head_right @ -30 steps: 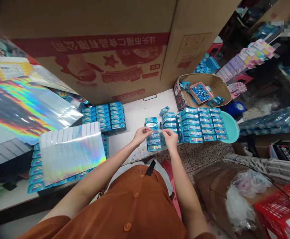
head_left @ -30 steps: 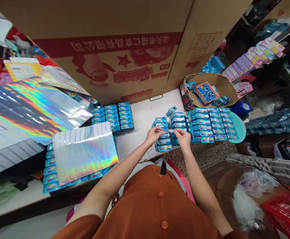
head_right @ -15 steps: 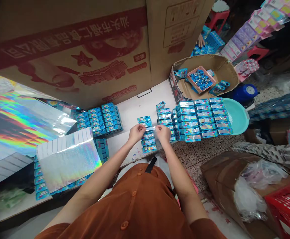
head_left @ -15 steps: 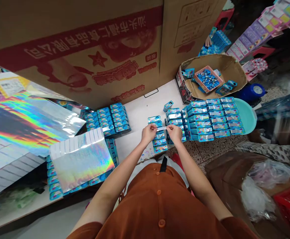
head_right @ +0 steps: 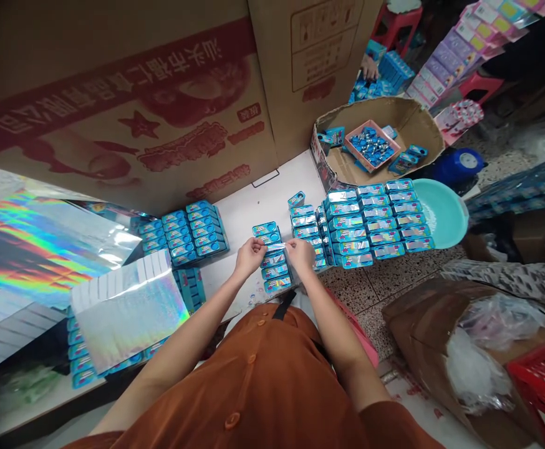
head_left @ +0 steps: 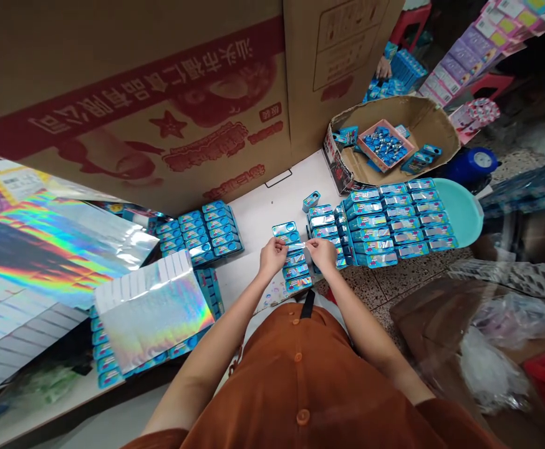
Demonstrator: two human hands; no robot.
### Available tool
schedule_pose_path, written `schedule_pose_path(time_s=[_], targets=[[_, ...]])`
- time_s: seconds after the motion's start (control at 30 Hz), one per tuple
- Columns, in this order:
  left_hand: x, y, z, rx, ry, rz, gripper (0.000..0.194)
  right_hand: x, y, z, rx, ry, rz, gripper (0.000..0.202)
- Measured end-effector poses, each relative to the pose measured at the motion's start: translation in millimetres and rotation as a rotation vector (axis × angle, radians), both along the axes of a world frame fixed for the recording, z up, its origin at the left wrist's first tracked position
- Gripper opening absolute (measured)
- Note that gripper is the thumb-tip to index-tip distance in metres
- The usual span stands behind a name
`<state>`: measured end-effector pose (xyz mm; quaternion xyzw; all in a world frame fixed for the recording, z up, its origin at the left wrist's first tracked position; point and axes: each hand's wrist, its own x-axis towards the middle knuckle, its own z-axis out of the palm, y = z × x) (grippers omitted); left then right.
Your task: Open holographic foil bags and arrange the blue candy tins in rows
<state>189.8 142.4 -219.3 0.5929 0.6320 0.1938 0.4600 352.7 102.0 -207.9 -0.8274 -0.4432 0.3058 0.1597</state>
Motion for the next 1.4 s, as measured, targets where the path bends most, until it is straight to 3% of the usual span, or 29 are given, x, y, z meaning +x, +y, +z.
schedule_pose_path(time_s=[0.47,0.93,1.03,1.27,1.4], targets=[[2,-3,-0.7,0.043,0.083,-0.034,0.009,-4,2,2.6,-0.031,-0.102,0.045,0.019],[5,-12,2.6,0.229,0.179,-0.155,0.014,-13,10,-1.6,-0.083,-0.239,0.168,0.022],[7,-11,3.9,0.215,0.193,-0.154,0.017,-13,11,-3.2,-0.085,-0.278,0.182,0.029],[15,-13,12.4,0.123,0.237,-0.093,0.026,-15,-1,-2.9,-0.007,-0.366,0.237,0.021],[12,-10,12.0,0.068,0.235,-0.042,0.029,-17,-7,4.0,0.104,-0.394,0.298,0.033]])
